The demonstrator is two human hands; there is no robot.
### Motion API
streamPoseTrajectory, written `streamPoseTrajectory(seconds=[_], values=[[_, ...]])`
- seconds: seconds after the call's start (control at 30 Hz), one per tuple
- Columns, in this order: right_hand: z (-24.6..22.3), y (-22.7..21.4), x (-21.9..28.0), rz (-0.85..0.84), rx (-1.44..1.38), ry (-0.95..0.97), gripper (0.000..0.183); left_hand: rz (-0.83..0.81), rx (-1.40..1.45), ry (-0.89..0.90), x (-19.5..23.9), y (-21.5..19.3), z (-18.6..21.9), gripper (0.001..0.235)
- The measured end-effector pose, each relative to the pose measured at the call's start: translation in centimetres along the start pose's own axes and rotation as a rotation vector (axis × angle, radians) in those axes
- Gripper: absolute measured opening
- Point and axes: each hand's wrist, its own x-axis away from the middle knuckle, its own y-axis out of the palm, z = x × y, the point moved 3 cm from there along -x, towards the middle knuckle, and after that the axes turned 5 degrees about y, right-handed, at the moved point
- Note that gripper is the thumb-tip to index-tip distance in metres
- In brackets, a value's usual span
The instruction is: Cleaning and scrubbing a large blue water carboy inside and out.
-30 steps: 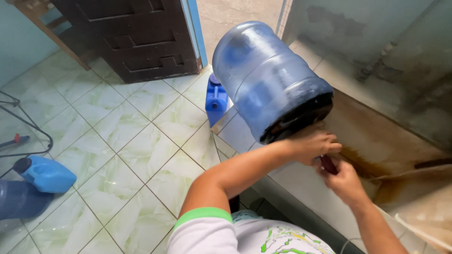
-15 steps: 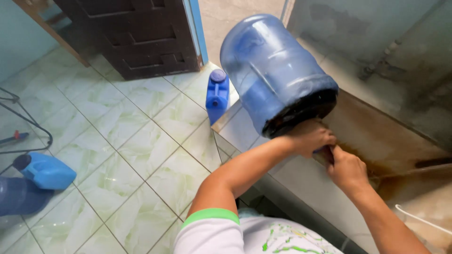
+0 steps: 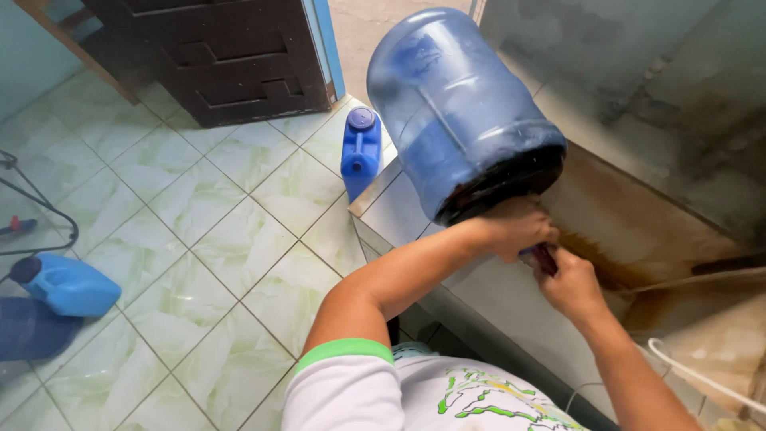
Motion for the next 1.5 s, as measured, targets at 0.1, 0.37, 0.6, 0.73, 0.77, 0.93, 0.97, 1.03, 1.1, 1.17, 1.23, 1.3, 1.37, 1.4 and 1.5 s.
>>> streamPoseTrajectory(seconds=[0.1, 0.37, 0.6, 0.73, 0.77, 0.93, 0.97, 1.03, 1.1, 1.17, 1.23, 1.3, 1.37, 1.4, 1.5], values=[[0.4, 1.0, -0.1, -0.116, -0.701, 0.129, 0.02, 0.257, -0.085, -0.037, 1.3, -1.1, 0.7, 0.049], [3.5, 4.3, -3.2, -0.298, -0.342, 0.214, 0.021, 0.324, -0.099, -0.058, 1.2, 1.2, -1.4, 0.032], [-0.6, -0.1, -0.9, 0.006, 0.044, 0.107, 0.027, 0.261, -0.053, -0.003, -0.2, 1.2, -0.8, 0.034], [-0.9, 1.8, -0.7, -0.261, -0.747, 0.2, 0.019, 0.098, -0.052, -0.028, 0.4, -0.5, -0.6, 0.04], [-1.8, 1.3, -0.1, -0.428, -0.896, 0.254, 0.018, 0.032, -0.038, -0.034, 0.4, -0.3, -0.3, 0.04], [6.0, 1.8, 1.7, -0.695, -0.503, 0.297, 0.02, 0.063, -0.145, 0.001, 0.6, 2.7, -0.3, 0.032], [7.4, 1.2, 2.9, -0.725, -0.459, 0.306, 0.014, 0.095, -0.18, 0.008, 0.6, 3.0, 0.0, 0.029], [14.9, 4.8, 4.5, -0.598, -0.43, 0.223, 0.016, 0.111, -0.201, -0.004, 0.5, 3.5, 0.0, 0.026], [16.1, 6.8, 4.8, -0.477, -0.404, 0.145, 0.019, 0.123, -0.216, -0.017, 0.7, 3.8, -0.2, 0.022], [12.7, 6.5, 5.5, -0.31, -0.249, 0.357, 0.027, 0.173, -0.198, -0.043, 0.3, 4.3, 0.4, 0.018], [7.0, 6.5, 3.8, -0.333, -0.295, 0.386, 0.034, 0.174, -0.172, -0.029, 0.7, 4.1, 0.6, 0.019], [4.5, 7.2, 3.2, -0.347, -0.339, 0.398, 0.04, 0.181, -0.162, -0.019, 1.5, 3.2, 0.9, 0.02], [4.9, 9.2, 2.8, -0.364, -0.382, 0.329, 0.058, 0.201, -0.088, -0.009, 3.0, 1.8, 0.6, 0.027], [10.2, 12.4, 3.9, -0.355, -0.388, 0.319, 0.058, 0.199, -0.102, -0.006, 3.3, 1.7, 0.2, 0.027], [21.9, 16.7, 9.0, -0.48, -0.396, 0.244, 0.048, 0.266, -0.096, -0.025, 3.9, 1.8, 0.1, 0.033]])
